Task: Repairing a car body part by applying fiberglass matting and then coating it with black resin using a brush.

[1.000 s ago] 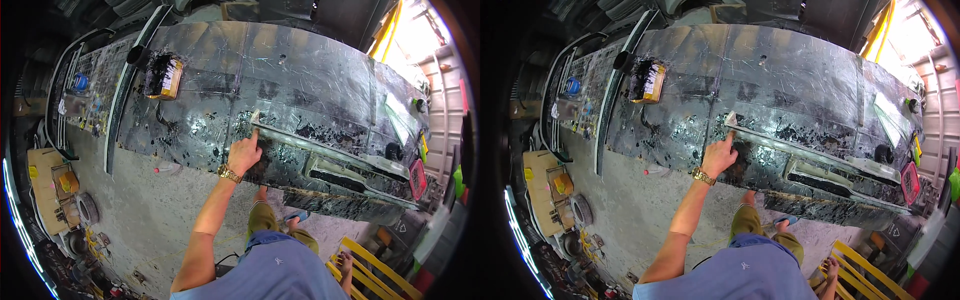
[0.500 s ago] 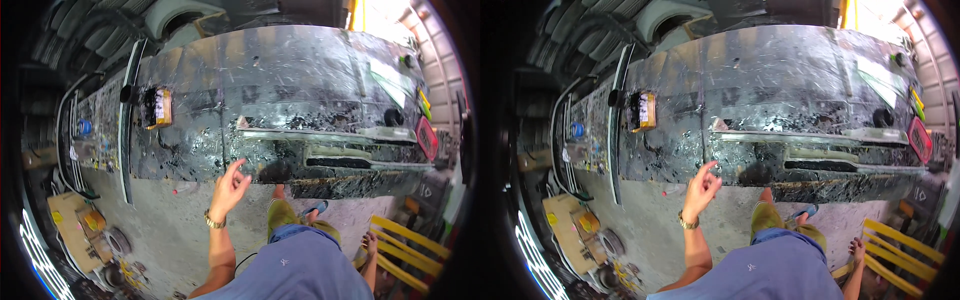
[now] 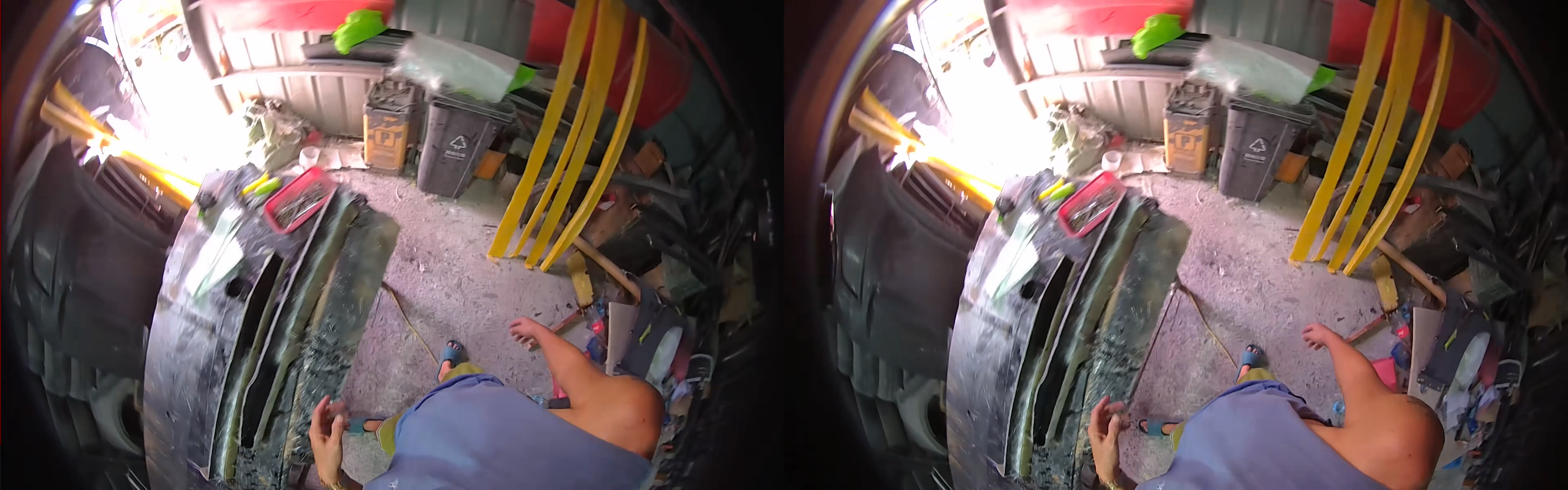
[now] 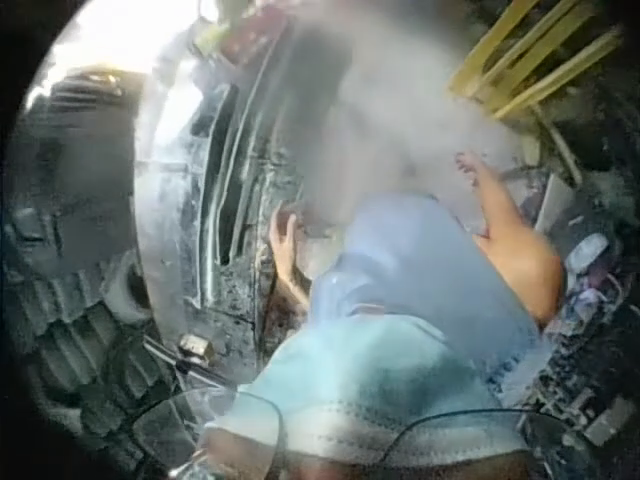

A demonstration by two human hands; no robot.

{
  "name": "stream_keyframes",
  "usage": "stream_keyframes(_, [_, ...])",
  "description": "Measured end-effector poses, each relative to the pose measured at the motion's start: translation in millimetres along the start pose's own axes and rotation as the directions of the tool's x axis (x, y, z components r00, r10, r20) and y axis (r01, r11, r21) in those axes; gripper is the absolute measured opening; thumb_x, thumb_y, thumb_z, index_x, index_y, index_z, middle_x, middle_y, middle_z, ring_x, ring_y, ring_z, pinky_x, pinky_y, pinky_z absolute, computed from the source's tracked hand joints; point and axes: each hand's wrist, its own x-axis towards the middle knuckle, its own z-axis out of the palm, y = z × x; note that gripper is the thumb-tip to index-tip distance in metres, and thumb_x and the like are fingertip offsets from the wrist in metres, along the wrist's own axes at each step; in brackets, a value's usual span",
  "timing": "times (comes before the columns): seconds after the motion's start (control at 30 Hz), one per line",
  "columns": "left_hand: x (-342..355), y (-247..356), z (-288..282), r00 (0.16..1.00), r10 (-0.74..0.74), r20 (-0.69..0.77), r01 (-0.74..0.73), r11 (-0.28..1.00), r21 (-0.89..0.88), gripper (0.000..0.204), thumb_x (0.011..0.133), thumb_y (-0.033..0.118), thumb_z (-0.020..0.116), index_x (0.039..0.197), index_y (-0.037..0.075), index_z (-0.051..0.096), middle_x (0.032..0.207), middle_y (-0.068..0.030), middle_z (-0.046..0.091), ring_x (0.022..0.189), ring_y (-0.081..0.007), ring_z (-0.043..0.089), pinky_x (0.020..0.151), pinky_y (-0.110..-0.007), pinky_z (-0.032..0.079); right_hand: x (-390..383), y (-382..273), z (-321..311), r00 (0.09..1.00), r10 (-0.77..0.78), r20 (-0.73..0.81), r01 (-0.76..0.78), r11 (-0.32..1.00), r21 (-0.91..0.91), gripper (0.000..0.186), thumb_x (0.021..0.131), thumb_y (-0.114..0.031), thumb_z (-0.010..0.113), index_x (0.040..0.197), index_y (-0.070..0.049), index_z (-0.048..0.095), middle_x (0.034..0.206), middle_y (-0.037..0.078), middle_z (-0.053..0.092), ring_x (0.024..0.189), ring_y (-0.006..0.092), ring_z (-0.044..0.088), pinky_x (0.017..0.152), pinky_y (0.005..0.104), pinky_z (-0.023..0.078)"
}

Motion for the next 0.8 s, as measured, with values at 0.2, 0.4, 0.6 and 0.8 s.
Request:
stream_keyframes(0.2, [115,41,202,0.919,0.077,0.387,-0.136,0.983,0.125,0.040,0.092,0.010,0.056,0.130,0.001,0.048,0.118,-0.0108,0.060,0.105,-0.0170,0.058,0.088,-0.029,0.047,91,74,-110,0.951,0.146,-0.274,-0.052,0.944,0.325,0.026,0.081,-0.017,0.062,0.105,-0.010,0.063,0.078,0.006,0.064,0.060,0.0172,0.062,0.049,0.0356,0.050])
stream_keyframes(0.4, [240,49,389,0.761,0.143,0.633,-0.276,0.954,0.116,0.031,0.091,0.014,0.060,0.119,0.002,0.057,0.111,-0.0073,0.062,0.102,-0.0158,0.060,0.083,-0.029,0.049,162,-61,-173,0.989,-0.143,-0.048,0.149,0.972,0.181,0.029,0.086,-0.020,0.062,0.112,-0.006,0.061,0.089,0.006,0.066,0.067,0.0137,0.064,0.052,0.0279,0.051])
stream_keyframes(0.6, [432,53,533,0.841,0.442,0.311,-0.498,0.858,0.129,0.026,0.088,0.015,0.066,0.109,0.002,0.062,0.110,-0.0078,0.064,0.098,-0.0157,0.062,0.075,-0.028,0.050,171,-281,-251,0.828,-0.553,0.089,0.560,0.815,-0.146,0.040,0.088,-0.024,0.062,0.121,-0.002,0.058,0.096,0.007,0.066,0.081,0.0137,0.065,0.071,0.0305,0.051])
stream_keyframes(0.8, [704,88,638,0.730,0.660,0.181,-0.676,0.655,0.338,0.039,0.082,0.015,0.068,0.116,0.003,0.054,0.107,-0.0136,0.060,0.094,-0.0284,0.061,0.078,-0.038,0.050,232,-482,-383,0.579,-0.814,-0.046,0.745,0.552,-0.374,0.035,0.089,-0.021,0.060,0.119,-0.002,0.059,0.101,0.012,0.068,0.096,0.0218,0.065,0.080,0.0352,0.050])
